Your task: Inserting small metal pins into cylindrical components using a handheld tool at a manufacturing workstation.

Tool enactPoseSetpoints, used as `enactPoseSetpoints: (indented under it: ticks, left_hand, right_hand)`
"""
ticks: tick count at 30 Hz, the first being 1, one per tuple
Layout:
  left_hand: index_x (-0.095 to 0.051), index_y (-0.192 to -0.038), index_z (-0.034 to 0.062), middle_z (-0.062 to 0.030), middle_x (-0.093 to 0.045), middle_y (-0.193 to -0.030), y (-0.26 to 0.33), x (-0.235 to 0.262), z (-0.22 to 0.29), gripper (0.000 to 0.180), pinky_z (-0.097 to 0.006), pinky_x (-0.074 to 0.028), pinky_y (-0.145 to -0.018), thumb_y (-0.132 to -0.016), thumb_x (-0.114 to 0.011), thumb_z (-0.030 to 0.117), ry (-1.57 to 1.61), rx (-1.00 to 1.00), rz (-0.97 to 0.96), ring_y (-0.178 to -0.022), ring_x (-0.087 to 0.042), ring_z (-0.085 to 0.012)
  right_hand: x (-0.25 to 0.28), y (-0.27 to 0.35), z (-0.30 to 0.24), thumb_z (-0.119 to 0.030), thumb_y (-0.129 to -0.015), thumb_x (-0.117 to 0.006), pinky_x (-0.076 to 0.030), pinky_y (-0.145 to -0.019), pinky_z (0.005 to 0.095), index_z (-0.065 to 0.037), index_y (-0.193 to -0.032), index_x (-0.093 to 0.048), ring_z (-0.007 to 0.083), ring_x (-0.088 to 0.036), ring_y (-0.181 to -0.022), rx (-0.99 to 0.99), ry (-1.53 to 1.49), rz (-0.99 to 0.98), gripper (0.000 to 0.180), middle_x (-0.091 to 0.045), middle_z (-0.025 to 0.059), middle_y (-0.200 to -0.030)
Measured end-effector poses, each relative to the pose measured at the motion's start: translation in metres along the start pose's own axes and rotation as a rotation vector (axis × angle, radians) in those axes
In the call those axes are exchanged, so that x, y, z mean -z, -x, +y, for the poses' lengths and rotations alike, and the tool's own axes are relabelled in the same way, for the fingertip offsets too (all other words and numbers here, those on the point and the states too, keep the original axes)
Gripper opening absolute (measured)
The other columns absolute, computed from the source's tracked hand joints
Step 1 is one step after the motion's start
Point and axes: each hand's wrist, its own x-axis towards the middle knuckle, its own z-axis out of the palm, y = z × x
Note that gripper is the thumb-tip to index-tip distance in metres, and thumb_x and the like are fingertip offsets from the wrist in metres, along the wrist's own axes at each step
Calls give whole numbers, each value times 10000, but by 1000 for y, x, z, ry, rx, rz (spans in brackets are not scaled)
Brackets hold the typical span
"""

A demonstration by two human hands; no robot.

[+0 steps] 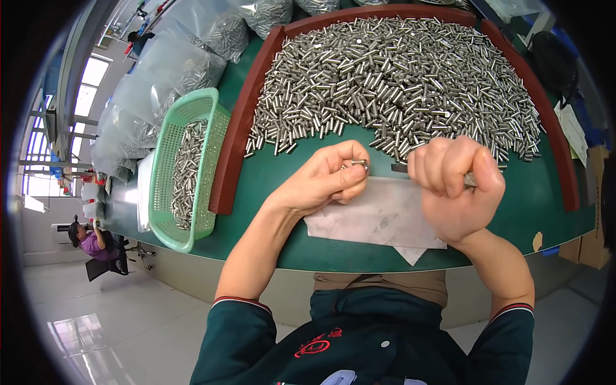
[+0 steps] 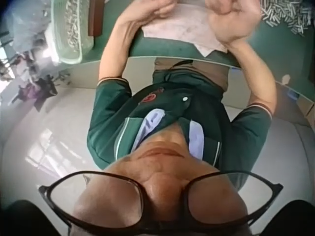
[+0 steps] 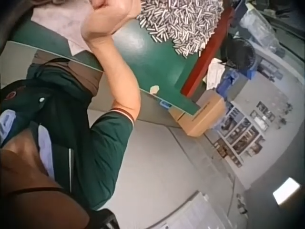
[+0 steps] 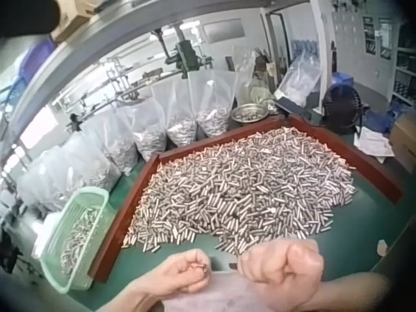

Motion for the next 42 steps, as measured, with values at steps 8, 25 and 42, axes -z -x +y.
enactPoseSetpoints:
  ticks: [8,25,42]
  left_hand:
    - [-485,-866,92,23,-359,-650,16,20,31,191,-150,-232,-434,-897,-438,275,451,-229,218,-503,-286,-26]
    - [-609,-783,54,-77,-538,-780,16,45,54,159,-347,-390,-688,-647,-588,-26,-1898,-720,861,-782,-492,-252]
    - [-597,-776,34,-59,-516,-765,-23,25,20,121,-326,-397,-682,-657,-613,21,-1847,-543,394,-749,-481,-227]
  right_hand:
    - [1,21,22,-139,-811,-328,-246,-435,260,-26,-492,-327,113,-278,-442,-189,284,10,338,-333,29,-452]
    - [-2,19,25,-152,-827,-329,-236,-431,254,-40,-500,-336,100,-276,-454,-248,329,19,345,-325,13,-457]
    - [-1,16,22,-172,-840,-334,-225,-446,224,-59,-518,-317,69,-266,-472,-331,214,111,342,-312,-5,-494]
